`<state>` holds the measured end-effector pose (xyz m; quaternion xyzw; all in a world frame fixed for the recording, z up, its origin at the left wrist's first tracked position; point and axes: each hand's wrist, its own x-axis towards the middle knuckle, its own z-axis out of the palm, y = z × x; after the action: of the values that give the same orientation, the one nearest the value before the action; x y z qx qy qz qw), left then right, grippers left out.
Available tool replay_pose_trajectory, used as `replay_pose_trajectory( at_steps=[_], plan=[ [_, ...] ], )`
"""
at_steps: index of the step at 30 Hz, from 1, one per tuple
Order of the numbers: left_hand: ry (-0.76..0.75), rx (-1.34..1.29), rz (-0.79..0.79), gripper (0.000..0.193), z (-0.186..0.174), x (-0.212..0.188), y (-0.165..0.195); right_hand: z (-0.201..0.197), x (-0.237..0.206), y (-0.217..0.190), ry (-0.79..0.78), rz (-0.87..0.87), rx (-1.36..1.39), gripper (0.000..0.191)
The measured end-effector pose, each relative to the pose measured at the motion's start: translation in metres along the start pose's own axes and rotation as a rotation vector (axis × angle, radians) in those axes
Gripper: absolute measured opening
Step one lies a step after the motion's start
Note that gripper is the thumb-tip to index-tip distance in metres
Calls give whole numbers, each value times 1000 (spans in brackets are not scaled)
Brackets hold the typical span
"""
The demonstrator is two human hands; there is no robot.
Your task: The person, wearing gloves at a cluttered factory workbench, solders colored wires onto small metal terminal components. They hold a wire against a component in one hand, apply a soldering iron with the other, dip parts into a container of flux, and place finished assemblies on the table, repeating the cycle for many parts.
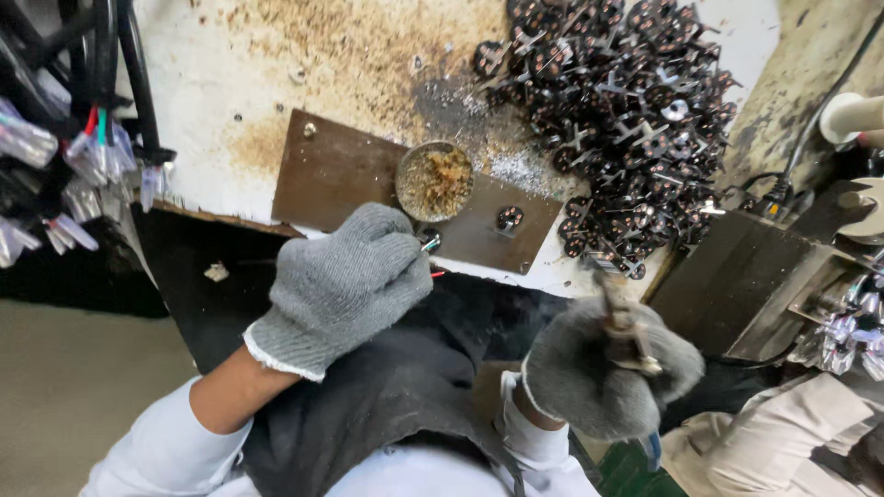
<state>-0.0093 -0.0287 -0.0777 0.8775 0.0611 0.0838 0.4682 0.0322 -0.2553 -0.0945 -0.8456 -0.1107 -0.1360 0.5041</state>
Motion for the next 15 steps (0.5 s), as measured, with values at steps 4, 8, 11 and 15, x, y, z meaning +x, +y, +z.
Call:
replay_pose_trajectory(
  at_steps=[4, 8, 11, 15],
  plan=[
    [21, 22, 6, 12, -1, 4, 7, 10, 8, 3, -2, 61, -257, 25],
    [20, 5, 25, 14, -3, 10, 7, 20, 6, -1, 199, 214, 485, 38],
    [19, -13, 20, 13, -2, 9, 4, 25, 1, -5, 97, 147, 132, 26],
    [3, -8, 21, 13, 0, 5, 1, 26, 4, -10, -47, 12, -248, 24]
  ],
)
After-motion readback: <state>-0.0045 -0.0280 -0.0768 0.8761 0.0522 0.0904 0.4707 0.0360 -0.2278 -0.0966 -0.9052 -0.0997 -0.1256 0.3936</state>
